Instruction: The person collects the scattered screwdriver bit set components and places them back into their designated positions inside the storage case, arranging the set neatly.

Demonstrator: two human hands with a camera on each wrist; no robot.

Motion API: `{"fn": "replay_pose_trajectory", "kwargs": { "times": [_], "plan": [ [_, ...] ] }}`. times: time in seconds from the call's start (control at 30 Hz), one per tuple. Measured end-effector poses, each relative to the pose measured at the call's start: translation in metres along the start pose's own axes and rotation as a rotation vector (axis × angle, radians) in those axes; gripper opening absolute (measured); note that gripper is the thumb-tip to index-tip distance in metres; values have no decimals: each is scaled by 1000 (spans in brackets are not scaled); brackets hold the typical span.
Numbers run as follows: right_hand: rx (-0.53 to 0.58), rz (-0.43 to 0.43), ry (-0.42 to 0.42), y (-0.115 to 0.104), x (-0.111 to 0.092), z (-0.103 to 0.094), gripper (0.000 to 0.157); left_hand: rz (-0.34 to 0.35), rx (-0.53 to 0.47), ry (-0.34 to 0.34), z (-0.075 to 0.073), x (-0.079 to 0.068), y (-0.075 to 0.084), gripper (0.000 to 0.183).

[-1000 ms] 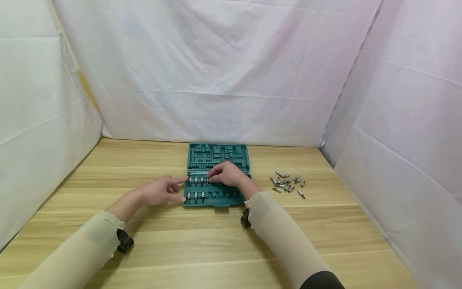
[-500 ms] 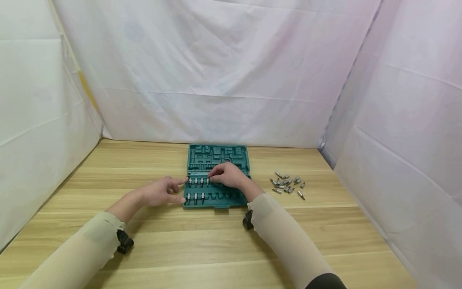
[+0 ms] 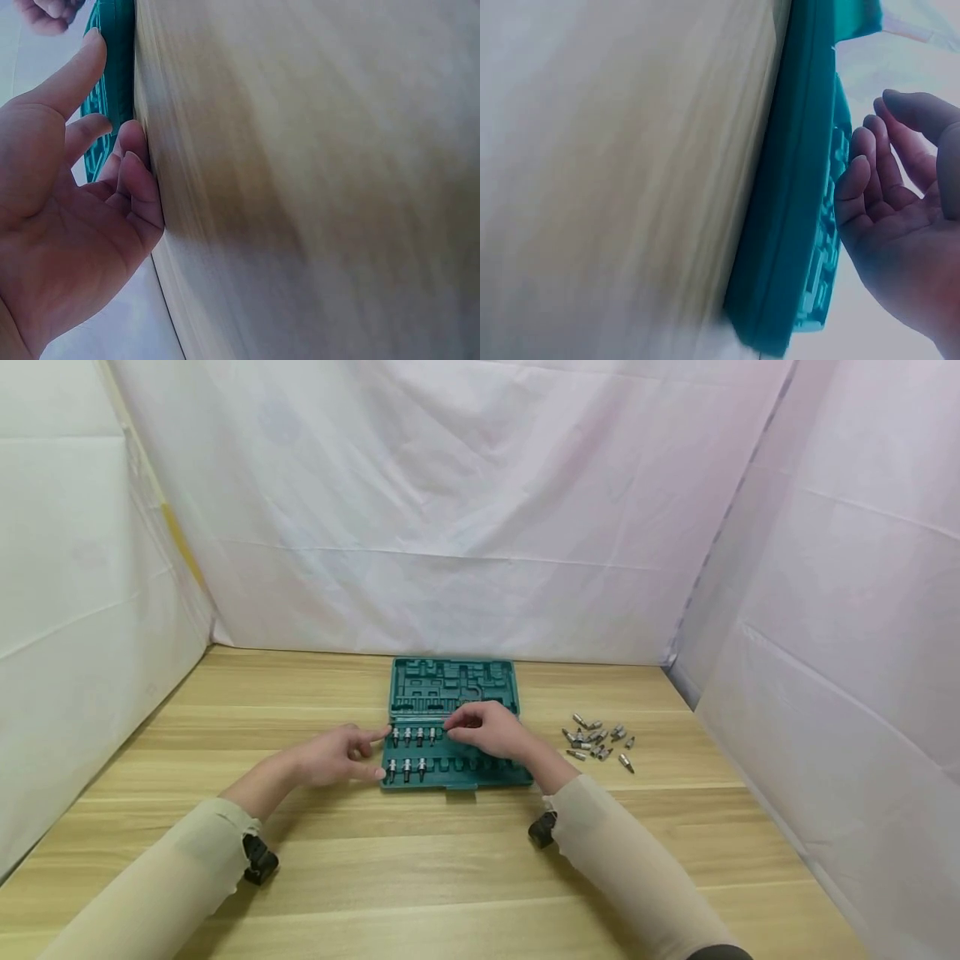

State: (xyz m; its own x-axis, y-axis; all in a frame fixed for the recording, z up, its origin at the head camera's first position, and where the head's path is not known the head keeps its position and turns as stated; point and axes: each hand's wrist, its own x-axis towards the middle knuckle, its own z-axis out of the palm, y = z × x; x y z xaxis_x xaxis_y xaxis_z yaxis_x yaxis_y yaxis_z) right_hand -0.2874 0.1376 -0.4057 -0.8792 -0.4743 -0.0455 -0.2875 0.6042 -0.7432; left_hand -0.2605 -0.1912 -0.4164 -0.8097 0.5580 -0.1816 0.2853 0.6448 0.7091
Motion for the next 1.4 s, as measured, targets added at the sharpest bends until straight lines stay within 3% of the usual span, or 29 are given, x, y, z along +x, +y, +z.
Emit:
{"fn": "replay_pose_trajectory", "kwargs": {
  "times": [0.37, 0.67, 1.0, 1.4],
  "plan": [
    [35, -7, 18, 17, -36, -26, 27, -8, 18, 2, -1, -1, 1, 87],
    [26, 43, 77, 37, -67, -58, 32, -7, 13, 4, 0, -1, -1, 87],
    [27, 102, 159, 84, -104, -96, 33, -20, 28, 3, -2, -1, 1, 86],
    [-4, 165, 153, 126, -152, -138, 33, -9, 23, -7, -1, -1, 0, 88]
  ]
}}
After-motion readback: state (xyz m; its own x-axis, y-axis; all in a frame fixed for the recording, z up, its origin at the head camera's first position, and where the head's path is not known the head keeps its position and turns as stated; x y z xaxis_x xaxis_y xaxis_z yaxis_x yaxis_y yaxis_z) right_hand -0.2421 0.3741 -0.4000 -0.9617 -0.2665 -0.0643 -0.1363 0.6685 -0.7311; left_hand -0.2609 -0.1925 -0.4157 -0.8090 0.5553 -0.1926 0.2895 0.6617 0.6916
